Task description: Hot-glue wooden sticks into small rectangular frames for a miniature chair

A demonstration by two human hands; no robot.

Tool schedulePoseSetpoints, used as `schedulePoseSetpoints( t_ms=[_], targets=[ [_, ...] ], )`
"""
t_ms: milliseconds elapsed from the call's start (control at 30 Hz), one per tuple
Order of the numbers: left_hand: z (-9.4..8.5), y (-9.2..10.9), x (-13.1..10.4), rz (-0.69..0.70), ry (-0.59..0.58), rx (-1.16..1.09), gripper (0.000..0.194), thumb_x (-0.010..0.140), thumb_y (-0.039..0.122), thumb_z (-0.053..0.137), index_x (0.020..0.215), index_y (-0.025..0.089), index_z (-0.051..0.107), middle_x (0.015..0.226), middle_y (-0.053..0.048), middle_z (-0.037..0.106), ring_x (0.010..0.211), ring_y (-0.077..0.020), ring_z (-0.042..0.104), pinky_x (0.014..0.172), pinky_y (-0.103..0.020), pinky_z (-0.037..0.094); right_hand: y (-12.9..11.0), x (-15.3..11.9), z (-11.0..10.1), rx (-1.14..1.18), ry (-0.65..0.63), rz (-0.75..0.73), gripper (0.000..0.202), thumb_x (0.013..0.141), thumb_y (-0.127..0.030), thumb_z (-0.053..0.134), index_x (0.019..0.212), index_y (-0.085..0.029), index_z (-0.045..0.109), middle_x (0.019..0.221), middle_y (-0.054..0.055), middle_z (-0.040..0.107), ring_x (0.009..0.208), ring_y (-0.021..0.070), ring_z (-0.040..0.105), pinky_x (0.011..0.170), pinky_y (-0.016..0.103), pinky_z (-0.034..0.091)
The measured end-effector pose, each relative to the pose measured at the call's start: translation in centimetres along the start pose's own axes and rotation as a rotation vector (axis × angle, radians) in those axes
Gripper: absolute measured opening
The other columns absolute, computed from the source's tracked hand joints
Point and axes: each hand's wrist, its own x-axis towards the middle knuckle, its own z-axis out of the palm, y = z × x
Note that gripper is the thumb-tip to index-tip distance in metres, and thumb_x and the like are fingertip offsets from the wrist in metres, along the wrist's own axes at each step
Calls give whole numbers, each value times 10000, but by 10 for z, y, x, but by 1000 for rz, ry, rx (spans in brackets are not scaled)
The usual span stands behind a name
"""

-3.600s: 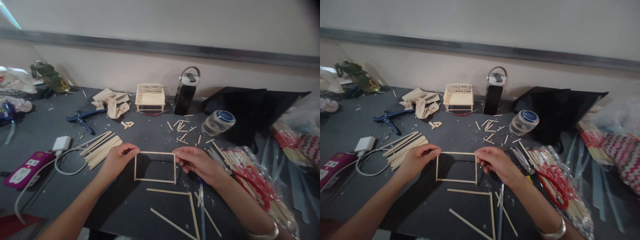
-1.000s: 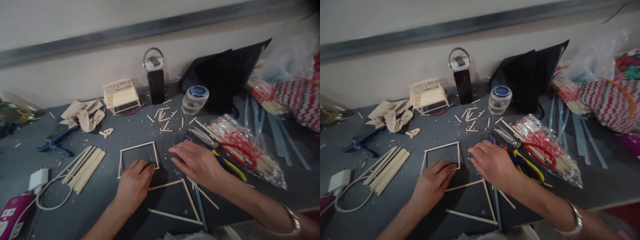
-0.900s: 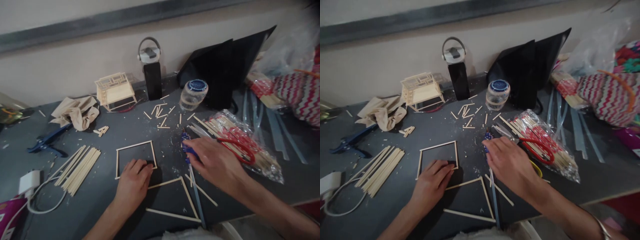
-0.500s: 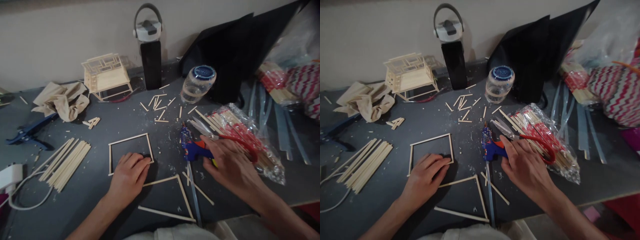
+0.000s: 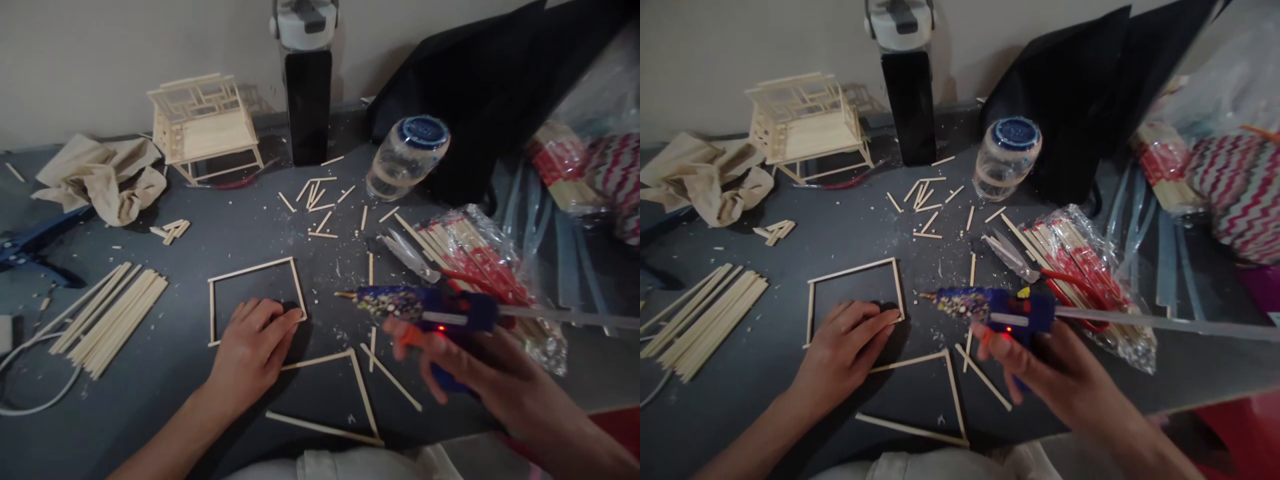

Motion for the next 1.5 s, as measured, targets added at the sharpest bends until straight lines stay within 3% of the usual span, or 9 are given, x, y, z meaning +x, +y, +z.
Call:
schedulePoseSetpoints(
  t_ms=[67, 133, 267, 367, 500, 667, 1033, 1233, 1500],
  targets=[
    [0, 0, 0, 2, -7, -6, 230, 898, 130, 514, 1093, 167, 632, 883, -67, 589, 769, -191, 496, 688, -355, 430, -1, 0, 12, 157, -195, 102, 261, 931, -390, 483, 989, -182, 630, 693, 6, 654, 425, 68, 548, 392, 167, 476],
    [0, 1, 0, 6, -9, -8, 236, 897, 126, 516, 1102, 168, 625, 886, -68, 585, 780, -192, 491, 692, -355, 433, 1, 1, 20, 211, -275, 179, 265, 922, -401, 492, 947, -177, 631, 639, -8, 610, 458, 78, 556, 396, 157, 477],
    [0, 1, 1, 4, -18, 2, 263, 894, 112, 520, 1130, 185, 609, 910, -65, 580, 797, -193, 493, 696, -356, 433, 8, 4, 25, 167, -209, 183, 240, 909, -404, 503, 910, -204, 637, 600, -25, 581, 465, 97, 562, 352, 159, 454],
    [1, 0, 2, 6, -21, 12, 277, 889, 95, 521, 1135, 193, 601, 922, -62, 579, 803, -194, 499, 706, -370, 428, 7, 9, 23, 54, -188, 47, 173, 906, -339, 515, 843, -240, 643, 525, -54, 559, 421, 101, 538, 377, 183, 459],
    [0, 0, 2, 12, -18, 10, 277, 887, 96, 526, 1137, 194, 595, 916, -60, 579, 795, -196, 502, 709, -379, 423, 3, 16, 22, -96, -186, -75, 149, 900, -293, 517, 821, -263, 639, 531, -57, 587, 533, 135, 612, 509, 224, 524],
    [-1, 0, 2, 10, -22, 10, 275, 884, 103, 532, 1139, 188, 592, 911, -63, 584, 780, -195, 498, 683, -360, 420, 3, 20, 23, -177, -202, -63, 137, 900, -315, 515, 904, -261, 641, 747, -29, 692, 679, 145, 665, 624, 247, 564],
    [-1, -1, 3, 6, -6, -14, 273, 880, 92, 535, 1128, 180, 608, 907, -56, 594, 770, -189, 502, 673, -352, 409, 6, 21, 22, -201, -243, -55, 161, 901, -306, 515, 947, -261, 663, 782, -5, 717, 695, 166, 688, 607, 260, 580],
    [-1, 0, 3, -6, -17, -30, 281, 879, 90, 540, 1136, 181, 606, 923, -58, 593, 781, -189, 506, 680, -357, 410, 5, 22, 21, -239, -242, -57, 235, 901, -323, 516, 1098, -269, 633, 924, -1, 732, 790, 162, 701, 690, 266, 592],
    [1, 0, 3, -6, -16, -41, 286, 875, 81, 548, 1137, 180, 603, 923, -59, 588, 790, -187, 504, 687, -356, 409, 6, 21, 21, -245, -212, -53, 193, 893, -322, 525, 1042, -277, 639, 906, -14, 732, 794, 164, 702, 705, 284, 597]
  ],
)
